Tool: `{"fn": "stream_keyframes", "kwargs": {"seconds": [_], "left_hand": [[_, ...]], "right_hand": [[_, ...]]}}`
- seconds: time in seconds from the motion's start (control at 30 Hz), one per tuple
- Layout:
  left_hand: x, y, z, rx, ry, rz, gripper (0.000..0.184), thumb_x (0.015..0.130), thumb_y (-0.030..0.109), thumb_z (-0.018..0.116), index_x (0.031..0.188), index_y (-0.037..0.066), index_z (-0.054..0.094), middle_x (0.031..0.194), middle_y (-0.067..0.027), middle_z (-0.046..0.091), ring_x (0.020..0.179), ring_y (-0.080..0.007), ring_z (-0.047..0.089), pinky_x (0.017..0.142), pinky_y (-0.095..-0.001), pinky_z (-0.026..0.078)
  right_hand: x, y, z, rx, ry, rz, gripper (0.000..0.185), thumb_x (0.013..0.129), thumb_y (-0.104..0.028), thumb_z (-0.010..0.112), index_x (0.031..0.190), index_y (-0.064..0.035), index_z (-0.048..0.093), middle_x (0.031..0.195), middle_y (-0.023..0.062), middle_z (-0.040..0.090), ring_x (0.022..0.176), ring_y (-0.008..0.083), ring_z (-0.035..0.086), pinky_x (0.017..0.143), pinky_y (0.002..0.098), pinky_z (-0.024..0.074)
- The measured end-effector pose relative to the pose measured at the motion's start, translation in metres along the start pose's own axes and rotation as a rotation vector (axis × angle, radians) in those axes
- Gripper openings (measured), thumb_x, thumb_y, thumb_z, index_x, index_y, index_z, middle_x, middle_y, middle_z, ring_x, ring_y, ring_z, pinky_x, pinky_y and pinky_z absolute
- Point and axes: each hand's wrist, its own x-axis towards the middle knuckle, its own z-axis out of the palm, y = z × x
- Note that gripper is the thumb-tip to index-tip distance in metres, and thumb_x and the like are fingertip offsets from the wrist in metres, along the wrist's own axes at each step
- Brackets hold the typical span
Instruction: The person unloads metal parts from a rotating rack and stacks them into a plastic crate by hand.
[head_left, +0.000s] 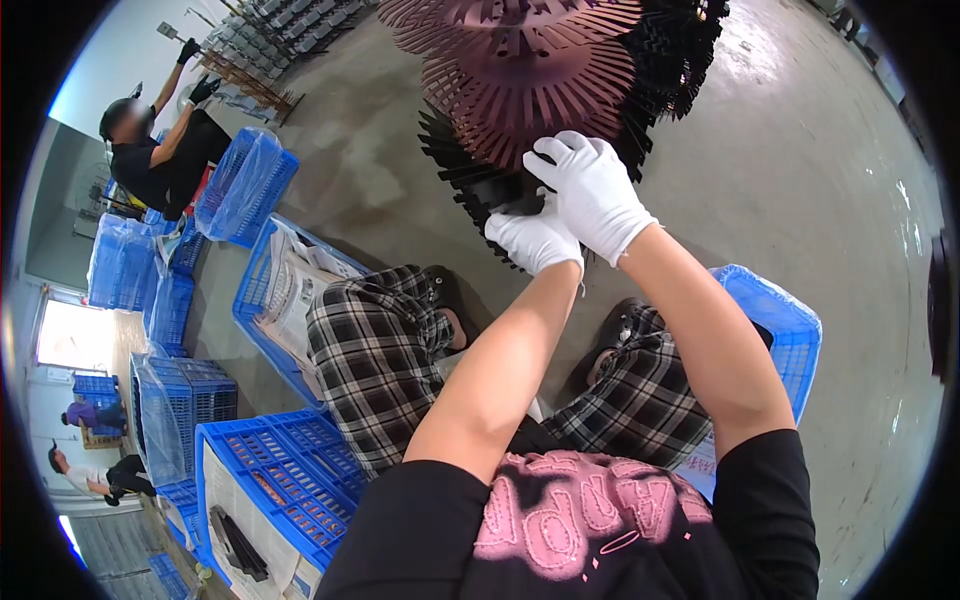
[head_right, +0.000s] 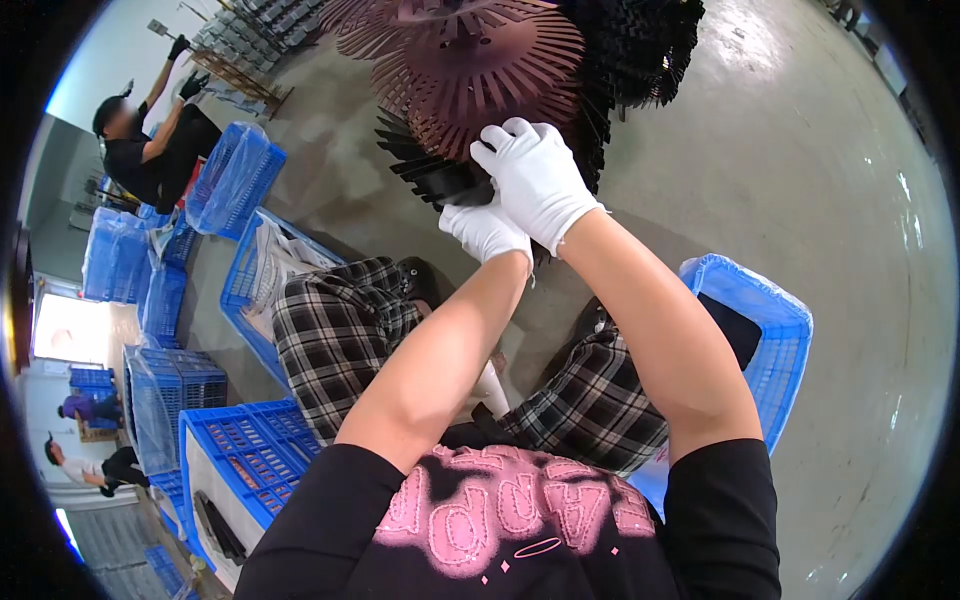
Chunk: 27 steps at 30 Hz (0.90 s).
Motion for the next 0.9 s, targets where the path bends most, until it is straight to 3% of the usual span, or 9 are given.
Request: {"fn": "stream_keyframes", "kwargs": {"seconds": [0.07, 0.2, 0.4, 0.73, 0.9], "left_hand": [[0.003, -0.007, 0.002, -0.042, -0.006, 0.06, 0.058, 0.076, 0.025, 0.085, 0.111, 0.0, 0.047, 0.096, -0.0079, 0.059, 0.074, -0.0248, 0.067, 0.07, -0.0305, 0.057], [0.024, -0.013, -0.013, 0.252, 0.156, 0.426, 0.057, 0.075, 0.024, 0.085, 0.112, 0.001, 0.047, 0.103, -0.0107, 0.058, 0.083, -0.0269, 0.068, 0.078, -0.0349, 0.057], [0.031, 0.009, -0.007, 0.277, 0.003, 0.192, 0.061, 0.074, 0.021, 0.085, 0.114, 0.001, 0.045, 0.109, -0.0142, 0.056, 0.089, -0.0284, 0.067, 0.083, -0.0392, 0.056], [0.044, -0.019, 0.003, 0.178, 0.025, 0.376, 0.052, 0.074, 0.011, 0.081, 0.107, 0.001, 0.042, 0.099, -0.0112, 0.053, 0.082, -0.0221, 0.061, 0.076, -0.0334, 0.053], [0.05, -0.023, 0.007, 0.116, 0.048, 0.455, 0.049, 0.074, 0.007, 0.079, 0.104, 0.001, 0.041, 0.095, -0.01, 0.052, 0.079, -0.0196, 0.059, 0.073, -0.031, 0.052]], "right_hand": [[-0.001, 0.007, -0.003, 0.018, 0.065, -0.018, 0.022, 0.082, -0.014, 0.059, 0.102, -0.0127, 0.067, 0.117, 0.0025, 0.063, 0.107, 0.0265, 0.058, 0.094, 0.0403, 0.045], [0.001, 0.007, -0.004, 0.026, 0.035, -0.039, 0.042, 0.076, -0.011, 0.062, 0.118, -0.0124, 0.067, 0.127, 0.0016, 0.063, 0.117, 0.025, 0.056, 0.097, 0.0402, 0.0445], [0.016, 0.004, -0.004, 0.017, -0.114, -0.039, 0.04, 0.076, -0.009, 0.061, 0.116, -0.0121, 0.067, 0.126, 0.0014, 0.063, 0.117, 0.0247, 0.057, 0.097, 0.0398, 0.0454], [0.019, -0.008, -0.001, -0.061, -0.253, 0.033, 0.038, 0.075, -0.008, 0.061, 0.113, -0.0113, 0.068, 0.124, 0.0009, 0.064, 0.116, 0.0252, 0.059, 0.096, 0.0388, 0.0465], [0.014, 0.0, 0.001, 0.018, -0.072, -0.044, 0.037, 0.076, -0.009, 0.061, 0.112, -0.0106, 0.068, 0.124, 0.0024, 0.064, 0.113, 0.0254, 0.059, 0.095, 0.0387, 0.0464]]}}
